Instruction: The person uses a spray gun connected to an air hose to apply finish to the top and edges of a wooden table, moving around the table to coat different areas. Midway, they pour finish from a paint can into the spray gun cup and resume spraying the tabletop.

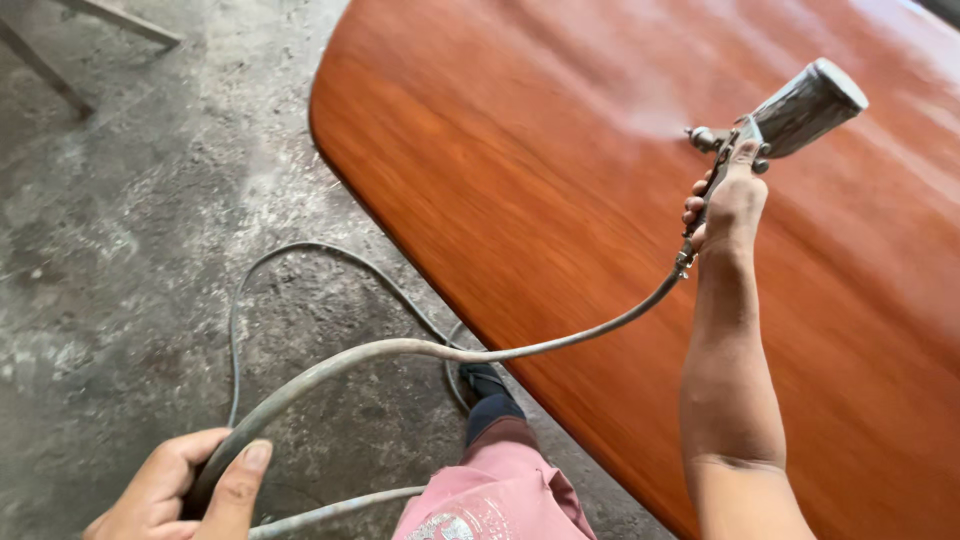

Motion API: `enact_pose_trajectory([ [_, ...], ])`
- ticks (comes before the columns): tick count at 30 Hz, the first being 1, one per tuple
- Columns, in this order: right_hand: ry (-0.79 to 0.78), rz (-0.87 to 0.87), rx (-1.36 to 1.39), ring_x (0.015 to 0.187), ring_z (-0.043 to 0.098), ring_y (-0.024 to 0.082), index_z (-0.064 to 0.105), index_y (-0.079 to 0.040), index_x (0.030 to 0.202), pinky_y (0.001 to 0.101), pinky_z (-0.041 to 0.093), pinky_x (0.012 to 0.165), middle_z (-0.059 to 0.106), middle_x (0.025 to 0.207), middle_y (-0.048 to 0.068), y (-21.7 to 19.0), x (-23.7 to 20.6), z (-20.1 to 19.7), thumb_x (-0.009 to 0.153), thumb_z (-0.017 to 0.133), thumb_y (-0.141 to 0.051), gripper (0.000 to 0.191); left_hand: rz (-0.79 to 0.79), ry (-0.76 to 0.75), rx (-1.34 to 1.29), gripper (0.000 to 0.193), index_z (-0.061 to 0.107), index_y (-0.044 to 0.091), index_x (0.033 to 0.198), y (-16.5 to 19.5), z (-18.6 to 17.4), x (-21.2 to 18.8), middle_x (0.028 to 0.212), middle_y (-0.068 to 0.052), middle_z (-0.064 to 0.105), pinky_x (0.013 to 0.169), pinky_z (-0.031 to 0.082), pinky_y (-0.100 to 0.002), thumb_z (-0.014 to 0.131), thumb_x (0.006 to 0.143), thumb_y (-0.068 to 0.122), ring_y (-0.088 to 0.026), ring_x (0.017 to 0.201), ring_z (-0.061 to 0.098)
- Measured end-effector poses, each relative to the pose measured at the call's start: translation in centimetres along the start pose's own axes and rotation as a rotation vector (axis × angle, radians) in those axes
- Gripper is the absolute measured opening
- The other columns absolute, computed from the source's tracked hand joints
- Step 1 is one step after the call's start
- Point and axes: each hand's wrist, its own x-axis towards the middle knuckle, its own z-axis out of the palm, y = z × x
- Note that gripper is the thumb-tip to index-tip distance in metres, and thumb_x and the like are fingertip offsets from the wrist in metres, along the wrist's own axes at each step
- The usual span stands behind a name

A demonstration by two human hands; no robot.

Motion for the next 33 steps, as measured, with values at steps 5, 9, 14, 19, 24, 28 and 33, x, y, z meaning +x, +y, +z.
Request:
enact_pose_trajectory([
  [5, 0.094, -0.030, -0.047, 0.045, 0.044, 0.011, 0.048, -0.012, 0.084, 0.0278, 0.035, 0.041, 0.049, 0.065, 0.000, -0.5, -4.3, -11.7, 0.103, 0.043, -0.069, 0.060, 0.079, -0.094, -0.028, 0.015, 0.078, 0.003, 0.095, 5.6, 0.0, -7.2, 0.061, -0.003, 0.067, 0.054, 0.044, -0.022, 0.082, 0.084, 0.014, -0.006, 0.054, 0.060],
  [9, 0.174, -0.047, -0.067, 0.045, 0.044, 0.011, 0.048, -0.012, 0.085, 0.0278, 0.036, 0.041, 0.051, 0.065, 0.000, -0.6, -8.1, -22.6, 0.103, 0.043, -0.068, 0.059, 0.113, -0.207, -0.015, 0.015, 0.079, 0.006, 0.092, 7.3, 0.7, -13.9, 0.060, -0.005, 0.065, 0.051, 0.045, -0.024, 0.082, 0.081, 0.016, -0.007, 0.050, 0.060],
  [14, 0.220, -0.048, -0.055, 0.044, 0.042, 0.011, 0.049, -0.011, 0.084, 0.0274, 0.034, 0.040, 0.049, 0.065, 0.000, -1.3, -11.9, -35.4, 0.104, 0.043, -0.067, 0.060, 0.117, -0.306, -0.009, 0.016, 0.080, 0.007, 0.093, 7.9, 2.0, -21.8, 0.058, -0.003, 0.065, 0.048, 0.045, -0.024, 0.083, 0.081, 0.018, -0.007, 0.048, 0.061],
  [19, 0.296, -0.079, -0.042, 0.046, 0.045, 0.010, 0.051, -0.010, 0.087, 0.0267, 0.035, 0.041, 0.051, 0.067, 0.001, -1.5, -13.4, -49.5, 0.105, 0.046, -0.066, 0.059, 0.180, -0.332, 0.023, 0.015, 0.081, 0.007, 0.096, 9.5, 6.1, -29.0, 0.056, -0.004, 0.063, 0.046, 0.040, -0.025, 0.083, 0.086, 0.018, -0.008, 0.045, 0.055],
  [24, 0.337, -0.082, -0.018, 0.048, 0.047, 0.010, 0.052, -0.010, 0.092, 0.0261, 0.036, 0.042, 0.053, 0.069, 0.001, -1.7, -15.2, -65.3, 0.106, 0.046, -0.066, 0.058, 0.090, -0.404, 0.112, 0.018, 0.080, 0.006, 0.093, 13.2, 11.5, -37.4, 0.053, -0.005, 0.063, 0.049, 0.043, -0.027, 0.084, 0.084, 0.022, -0.009, 0.045, 0.056],
  [28, 0.372, -0.121, -0.052, 0.049, 0.048, 0.011, 0.051, -0.009, 0.095, 0.0267, 0.037, 0.043, 0.053, 0.071, 0.002, -2.2, -16.9, -78.2, 0.108, 0.046, -0.065, 0.058, 0.125, -0.463, 0.169, 0.017, 0.080, 0.006, 0.088, 16.3, 16.6, -44.7, 0.057, -0.005, 0.064, 0.052, 0.046, -0.028, 0.085, 0.084, 0.022, -0.011, 0.047, 0.060],
  [33, 0.501, -0.145, -0.131, 0.052, 0.049, 0.010, 0.052, -0.008, 0.094, 0.0267, 0.038, 0.045, 0.055, 0.074, 0.002, -3.3, -19.6, -93.1, 0.112, 0.049, -0.063, 0.057, 0.176, -0.595, 0.116, 0.019, 0.080, 0.007, 0.091, 21.3, 22.3, -53.3, 0.059, -0.006, 0.067, 0.055, 0.049, -0.027, 0.082, 0.082, 0.024, -0.011, 0.052, 0.060],
])
